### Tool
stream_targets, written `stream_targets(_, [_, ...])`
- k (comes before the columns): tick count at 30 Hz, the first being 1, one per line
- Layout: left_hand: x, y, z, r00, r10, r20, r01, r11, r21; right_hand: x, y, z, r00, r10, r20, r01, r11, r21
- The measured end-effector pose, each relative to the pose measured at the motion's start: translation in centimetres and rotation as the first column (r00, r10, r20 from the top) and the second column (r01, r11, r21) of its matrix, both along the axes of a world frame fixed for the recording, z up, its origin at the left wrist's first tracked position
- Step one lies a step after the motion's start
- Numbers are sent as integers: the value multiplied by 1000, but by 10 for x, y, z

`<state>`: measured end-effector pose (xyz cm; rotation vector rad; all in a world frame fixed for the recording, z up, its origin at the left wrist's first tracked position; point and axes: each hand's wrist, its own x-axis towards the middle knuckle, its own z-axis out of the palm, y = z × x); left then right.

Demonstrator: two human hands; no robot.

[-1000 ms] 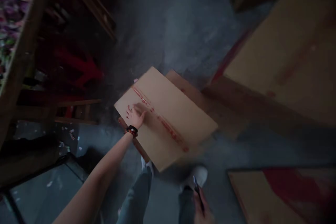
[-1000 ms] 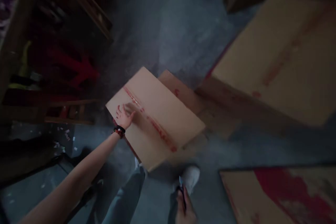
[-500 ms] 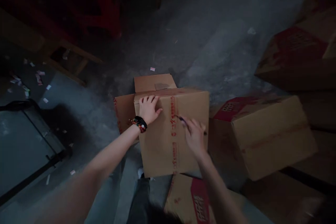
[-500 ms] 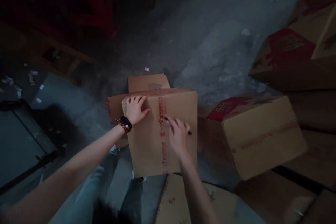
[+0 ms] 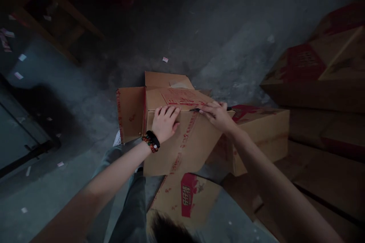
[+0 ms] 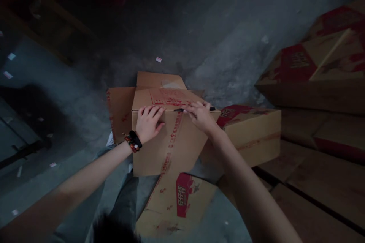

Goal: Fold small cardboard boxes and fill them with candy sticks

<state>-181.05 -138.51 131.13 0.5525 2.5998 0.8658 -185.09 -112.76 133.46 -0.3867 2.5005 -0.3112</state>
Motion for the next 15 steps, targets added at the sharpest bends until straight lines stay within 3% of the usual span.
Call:
stream_targets(8, [8,0,-1,999,-39,-26,39,999,1,-18,-2,9,969,241,50,-246,959,140])
stream_targets(12, [8,3,-1,998,-67,-19,67,998,-3,-15,44,28,960,278,30,-276,931,239])
stream_targets(15, [9,4,-1,997,-75,-5,75,997,0,4,89,52,979,179,-93,-137,928,347])
